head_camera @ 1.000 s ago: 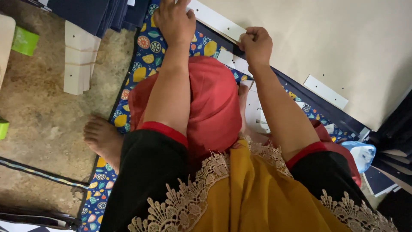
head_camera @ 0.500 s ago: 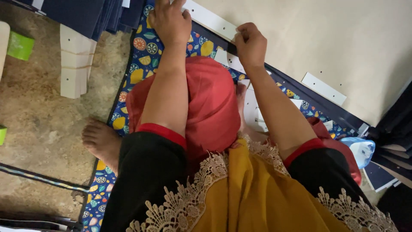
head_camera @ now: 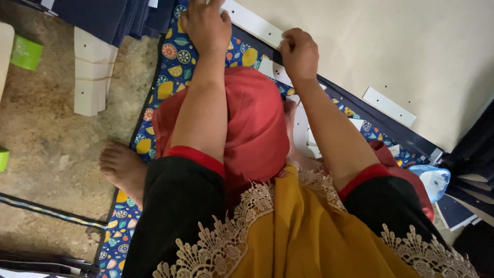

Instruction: The person sits on a mat and assembles paper goods by applying glue to white paper strips and attaching them to a large blue paper sheet. They smooth the strips down and then fold the blue sheet over the attached pieces.

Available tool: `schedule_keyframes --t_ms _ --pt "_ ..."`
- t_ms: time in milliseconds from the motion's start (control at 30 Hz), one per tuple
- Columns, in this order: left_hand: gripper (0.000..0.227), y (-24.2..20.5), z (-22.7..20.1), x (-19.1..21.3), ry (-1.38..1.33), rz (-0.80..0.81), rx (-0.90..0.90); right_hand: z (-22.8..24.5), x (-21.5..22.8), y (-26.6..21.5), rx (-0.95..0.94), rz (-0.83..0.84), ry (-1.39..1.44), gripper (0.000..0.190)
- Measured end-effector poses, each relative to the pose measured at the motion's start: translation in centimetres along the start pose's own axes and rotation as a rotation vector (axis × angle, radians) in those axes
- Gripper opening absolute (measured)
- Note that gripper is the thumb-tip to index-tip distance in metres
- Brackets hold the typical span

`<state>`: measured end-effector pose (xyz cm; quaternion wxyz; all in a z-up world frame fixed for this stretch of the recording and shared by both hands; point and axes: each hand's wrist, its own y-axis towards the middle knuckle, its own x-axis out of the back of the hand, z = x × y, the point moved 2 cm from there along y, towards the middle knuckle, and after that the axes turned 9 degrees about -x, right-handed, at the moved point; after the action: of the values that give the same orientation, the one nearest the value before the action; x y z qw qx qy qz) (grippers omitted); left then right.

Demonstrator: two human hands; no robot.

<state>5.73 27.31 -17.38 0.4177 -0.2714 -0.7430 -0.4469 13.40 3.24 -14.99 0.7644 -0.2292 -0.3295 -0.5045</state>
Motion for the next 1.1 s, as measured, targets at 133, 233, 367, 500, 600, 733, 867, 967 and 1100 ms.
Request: schedule_keyframes --t_ms 133,233,367,500,600,733,867,967,1100 --pt "0.036 0.1 -0.3 0.5 -0.023 0.018 0.025 -0.7 -0.3 0.2 -0.037 0.028 -0.06 0.017" --pt "0.034 0.1 -0.3 0.7 -0.031 -0.028 0.004 -1.3 -0.9 -0.2 0.101 0.007 -0.099 0.019" --pt "0.038 0.4 -0.7 1.0 0.016 -0.014 -0.024 0.0 -1.0 -0.7 0.286 0.057 -0.533 0.032" --pt "0.048 0.7 -1.0 -0.1 0.123 0.008 -0.114 -0.8 -1.4 0.0 0.369 0.074 -0.686 0.028" --pt "0.016 1.0 -2.0 0.3 -0.032 -0.11 -0.264 -0.8 -1.4 0.7 0.257 0.229 -0.728 0.036" --pt "0.027 0.8 -2.4 -0.5 -0.049 -0.078 -0.301 -0.2 -0.7 0.6 0.338 0.15 -0.665 0.036" --pt "0.044 0.5 -3.7 1.8 -0.029 0.362 -0.212 0.1 -1.4 1.2 0.131 0.239 -0.767 0.024" --pt "0.059 0.3 -4.2 2.3 0.013 0.525 -0.237 0.1 -1.1 1.7 0.149 0.087 -0.52 0.019" --pt "0.05 -0.8 -3.8 -0.3 -0.004 0.465 -0.234 -0.1 -2.5 1.9 0.492 -0.048 -0.458 0.035"
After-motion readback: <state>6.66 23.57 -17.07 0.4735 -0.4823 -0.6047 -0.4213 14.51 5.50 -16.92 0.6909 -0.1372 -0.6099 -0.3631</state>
